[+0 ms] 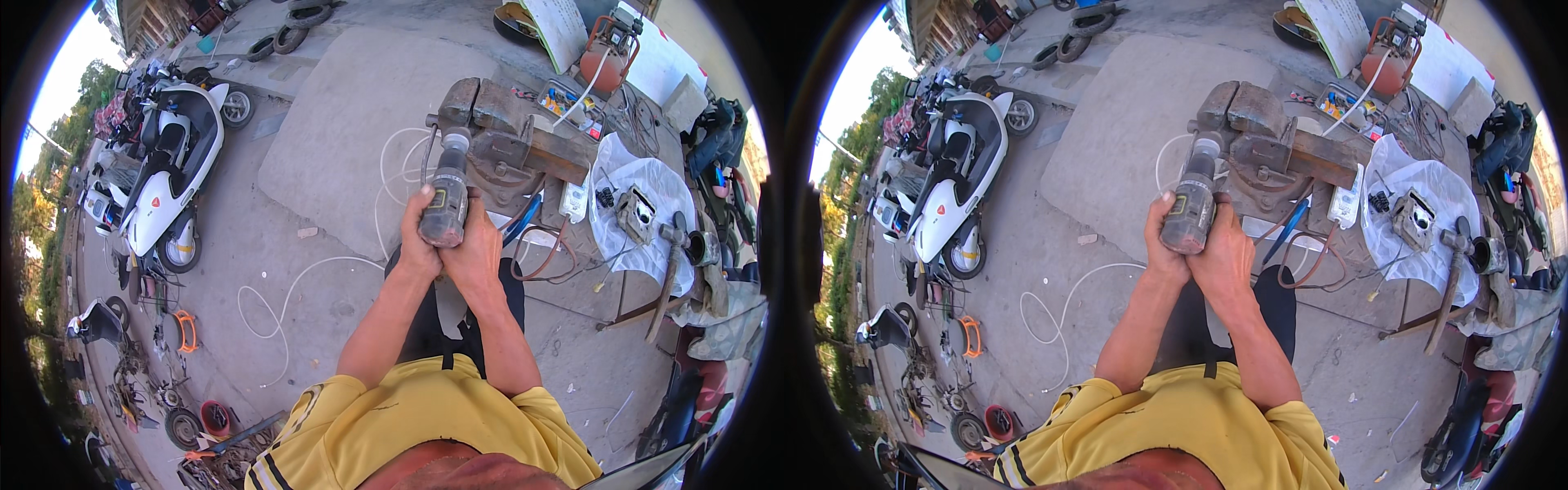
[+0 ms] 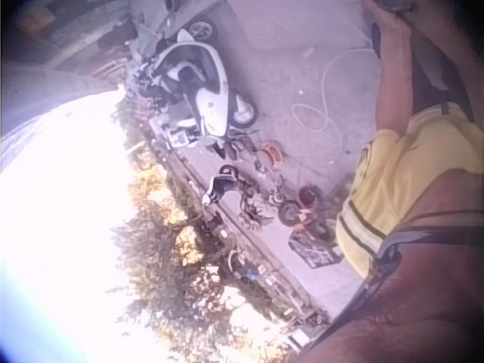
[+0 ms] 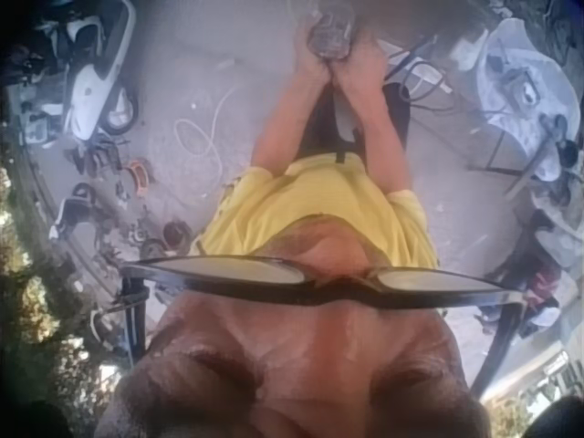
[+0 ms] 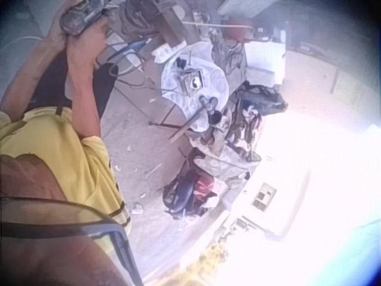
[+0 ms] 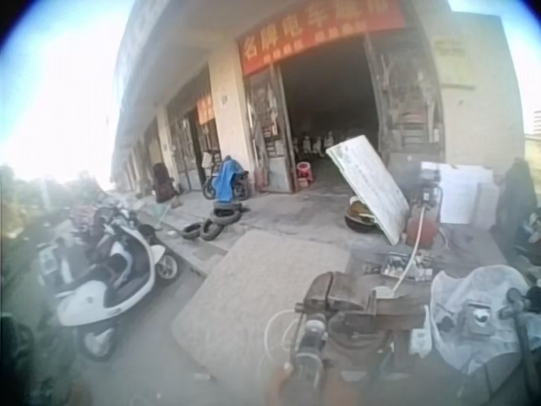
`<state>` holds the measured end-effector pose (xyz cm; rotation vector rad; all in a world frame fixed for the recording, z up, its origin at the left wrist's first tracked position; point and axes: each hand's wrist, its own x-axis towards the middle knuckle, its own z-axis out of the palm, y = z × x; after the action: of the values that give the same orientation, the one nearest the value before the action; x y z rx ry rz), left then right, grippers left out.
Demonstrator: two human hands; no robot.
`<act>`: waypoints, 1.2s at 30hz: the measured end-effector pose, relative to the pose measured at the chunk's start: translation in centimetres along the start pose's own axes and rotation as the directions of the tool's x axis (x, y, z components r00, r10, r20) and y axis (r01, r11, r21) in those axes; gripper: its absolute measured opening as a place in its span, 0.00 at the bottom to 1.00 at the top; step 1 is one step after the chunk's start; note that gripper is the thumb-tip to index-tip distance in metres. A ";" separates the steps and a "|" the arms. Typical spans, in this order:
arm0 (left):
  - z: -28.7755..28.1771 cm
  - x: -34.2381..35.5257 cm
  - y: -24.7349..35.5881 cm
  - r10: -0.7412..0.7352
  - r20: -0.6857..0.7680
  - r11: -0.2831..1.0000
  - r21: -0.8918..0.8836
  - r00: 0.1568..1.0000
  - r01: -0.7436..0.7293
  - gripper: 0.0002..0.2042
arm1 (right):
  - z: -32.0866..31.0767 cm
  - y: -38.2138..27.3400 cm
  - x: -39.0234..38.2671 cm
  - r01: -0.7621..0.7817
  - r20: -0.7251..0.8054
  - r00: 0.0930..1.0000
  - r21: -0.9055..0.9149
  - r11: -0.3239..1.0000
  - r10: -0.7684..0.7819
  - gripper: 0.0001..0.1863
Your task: The person uses a cordless drill to bore a hole into a metal rod clamped in a bench vise. They briefly remove the drill bit, swap it for another, and then continue drilling the same rod.
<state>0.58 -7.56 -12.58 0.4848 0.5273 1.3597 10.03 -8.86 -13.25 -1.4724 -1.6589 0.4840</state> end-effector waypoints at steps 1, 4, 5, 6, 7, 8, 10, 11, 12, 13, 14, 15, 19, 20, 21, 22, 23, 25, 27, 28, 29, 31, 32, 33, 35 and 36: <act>0.0 0.0 0.1 -0.006 0.012 1.000 0.003 1.000 0.006 0.31 | 0.0 0.0 0.0 -0.004 0.002 1.000 -0.004 1.000 0.004 0.37; -0.1 -0.1 0.2 -0.023 0.010 1.000 0.020 1.000 0.022 0.31 | 0.1 0.1 -0.1 -0.008 0.005 1.000 0.003 1.000 0.008 0.38; -0.1 -0.2 0.2 -0.025 -0.011 0.999 0.029 1.000 0.026 0.31 | 0.1 0.1 -0.2 -0.006 0.003 1.000 0.007 1.000 0.006 0.38; 0.0 -0.3 0.2 -0.028 -0.032 0.999 0.039 0.999 0.029 0.31 | 0.2 0.2 -0.3 -0.004 0.004 1.000 0.006 1.000 0.004 0.38; -0.1 -0.3 0.1 -0.026 -0.030 0.999 0.034 0.999 0.027 0.32 | 0.2 0.3 -0.3 -0.002 0.005 1.000 0.004 1.000 0.002 0.38; -0.2 -0.3 0.1 -0.024 -0.031 0.999 0.030 0.999 0.025 0.32 | 0.3 0.3 -0.3 0.000 0.008 1.000 0.005 1.000 0.000 0.38; -0.2 -0.3 0.2 -0.022 -0.020 1.000 0.022 1.000 0.022 0.32 | 0.4 0.2 -0.3 -0.005 0.004 1.000 -0.002 1.000 0.005 0.38; -0.2 -0.2 0.3 -0.022 -0.007 1.000 0.019 1.000 0.022 0.32 | 0.4 0.1 -0.3 -0.007 0.002 1.000 -0.005 1.000 0.007 0.38; -0.2 -0.2 0.3 -0.023 0.005 1.000 0.015 1.000 0.022 0.32 | 0.4 0.0 -0.3 -0.006 0.000 1.000 -0.002 1.000 0.006 0.38; -0.1 -0.1 0.4 -0.022 0.010 1.000 0.016 1.000 0.021 0.32 | 0.3 -0.1 -0.1 -0.004 -0.002 1.000 0.002 1.000 0.004 0.38; 0.1 -0.1 0.5 -0.021 0.016 1.000 0.018 1.000 0.021 0.32 | 0.2 -0.2 0.0 -0.003 -0.006 1.000 0.005 1.000 0.003 0.38; 0.2 0.0 0.6 -0.021 0.023 1.000 0.019 1.000 0.020 0.31 | 0.3 -0.1 0.0 0.005 -0.012 1.000 0.012 1.000 -0.005 0.37; 0.0 0.2 0.4 -0.035 0.038 0.999 0.010 0.999 0.035 0.31 | 0.2 0.1 0.1 -0.003 -0.019 1.000 0.008 1.000 0.003 0.37; 0.0 0.4 0.2 -0.044 0.029 0.999 -0.002 0.999 0.044 0.30 | 0.1 0.0 0.1 -0.016 -0.018 1.000 -0.003 1.000 0.016 0.37; 0.1 0.6 0.0 -0.053 0.021 0.998 -0.015 0.998 0.054 0.30 | -0.1 0.2 0.2 -0.005 -0.011 1.000 0.022 1.000 0.006 0.38; 0.1 0.4 -0.1 -0.035 0.015 0.999 0.001 0.999 0.035 0.31 | -0.2 0.5 0.2 0.005 -0.004 1.000 0.046 0.999 -0.005 0.38; 0.2 0.3 -0.2 -0.016 0.013 1.000 0.017 1.000 0.016 0.31 | -0.3 0.6 0.4 0.017 0.000 1.000 0.071 0.997 -0.018 0.38; 0.1 0.3 -0.5 0.001 0.005 1.000 0.029 1.000 -0.001 0.32 | -0.8 0.4 0.4 -0.006 0.009 1.000 0.073 0.997 0.006 0.40; -0.3 0.2 -1.1 -0.012 -0.018 1.000 0.020 1.000 0.012 0.32 | -0.8 0.7 -0.2 -0.010 0.016 1.000 0.071 0.997 0.009 0.39; -0.3 -0.1 -1.3 -0.019 -0.035 1.000 0.005 0.999 0.019 0.31 | -0.5 1.2 -0.5 0.003 0.013 1.000 0.068 0.998 -0.004 0.38; -0.3 -0.2 -1.4 -0.025 -0.051 1.000 -0.008 0.998 0.025 0.30 | -0.4 1.4 -0.5 0.017 0.008 1.000 0.067 0.998 -0.017 0.36; -0.4 0.1 -1.5 -0.033 -0.048 0.999 -0.018 0.998 0.033 0.30 | -0.4 1.4 -0.1 -0.028 0.022 0.999 0.071 0.997 0.026 0.36; -0.7 0.3 -1.6 -0.036 -0.034 0.999 -0.016 0.999 0.036 0.30 | -0.5 1.4 0.0 -0.053 0.035 0.998 0.075 0.996 0.050 0.35; -0.9 0.4 -1.6 -0.039 -0.021 0.999 -0.013 0.999 0.039 0.30 | -0.6 1.3 0.0 -0.026 0.040 0.999 0.090 0.996 0.022 0.35; -0.8 0.1 -1.5 -0.003 0.002 1.000 -0.018 1.000 0.003 0.30 | -0.8 1.2 0.3 0.028 0.044 0.998 0.118 0.993 -0.034 0.35; -0.6 0.1 -1.3 0.014 0.016 1.000 -0.020 1.000 -0.014 0.30 | -0.8 1.3 0.3 0.020 0.044 0.999 0.117 0.993 -0.026 0.35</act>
<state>1.22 -7.68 -13.89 0.4837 0.4974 1.3718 11.43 -8.51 -13.69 -1.3649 -1.6525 0.5952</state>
